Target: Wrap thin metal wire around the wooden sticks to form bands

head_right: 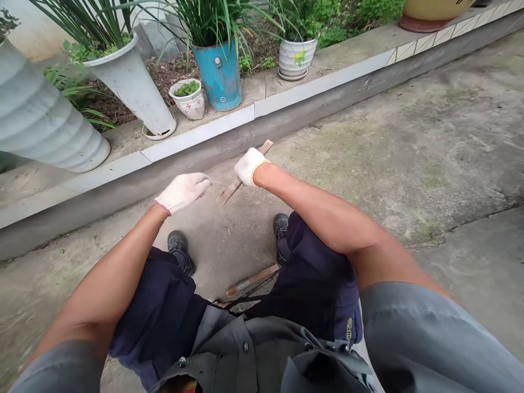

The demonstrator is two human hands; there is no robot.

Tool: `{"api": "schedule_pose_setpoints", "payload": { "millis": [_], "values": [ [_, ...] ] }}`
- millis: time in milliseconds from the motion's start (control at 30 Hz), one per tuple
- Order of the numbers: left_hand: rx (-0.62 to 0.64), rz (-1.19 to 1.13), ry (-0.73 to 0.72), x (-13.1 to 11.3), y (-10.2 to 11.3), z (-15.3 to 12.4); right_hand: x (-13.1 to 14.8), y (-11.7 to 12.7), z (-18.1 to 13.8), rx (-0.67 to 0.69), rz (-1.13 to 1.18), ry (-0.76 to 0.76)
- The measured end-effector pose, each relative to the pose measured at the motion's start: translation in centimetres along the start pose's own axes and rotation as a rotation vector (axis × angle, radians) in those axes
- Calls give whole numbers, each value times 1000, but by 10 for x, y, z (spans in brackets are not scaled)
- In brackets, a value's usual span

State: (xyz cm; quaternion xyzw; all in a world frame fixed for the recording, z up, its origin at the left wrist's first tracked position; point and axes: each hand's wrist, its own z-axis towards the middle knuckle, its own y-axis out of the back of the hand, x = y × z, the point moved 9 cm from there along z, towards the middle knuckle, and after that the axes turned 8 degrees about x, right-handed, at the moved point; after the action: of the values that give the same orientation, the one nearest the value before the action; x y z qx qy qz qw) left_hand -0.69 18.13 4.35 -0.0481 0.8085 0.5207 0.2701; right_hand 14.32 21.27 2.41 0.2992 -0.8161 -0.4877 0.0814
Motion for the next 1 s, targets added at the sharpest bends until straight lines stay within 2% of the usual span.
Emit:
{"api": "schedule_pose_setpoints", "payload": {
  "millis": [100,200,300,433,533,633,733,833,933,1000],
  "values": [
    [-40,-30,22,18,6,5,20,-6,-6,53,62,189],
    [20,-186,21,25,-8,8,20,7,-12,-42,260,266],
    [76,-410,17,18,-26,7,3,24,-12,-183,363,191],
    [195,-521,-11,-10,-52,2,-29,29,-6,-279,403,-28],
    [271,-641,-13,-24,-66,-1,-46,25,0,-307,355,-135],
    [318,-646,-13,-30,-73,-3,-49,23,3,-322,242,-169],
    [308,-525,-13,-30,-65,-4,-42,22,4,-266,129,-200],
    [205,-315,-19,-23,-41,-3,-25,16,4,-136,4,-203],
    [90,-119,-18,-11,-15,-2,-2,8,-1,-37,-46,-51],
    [56,-97,-1,0,-8,-2,10,2,-7,13,20,89]
  ]
}}
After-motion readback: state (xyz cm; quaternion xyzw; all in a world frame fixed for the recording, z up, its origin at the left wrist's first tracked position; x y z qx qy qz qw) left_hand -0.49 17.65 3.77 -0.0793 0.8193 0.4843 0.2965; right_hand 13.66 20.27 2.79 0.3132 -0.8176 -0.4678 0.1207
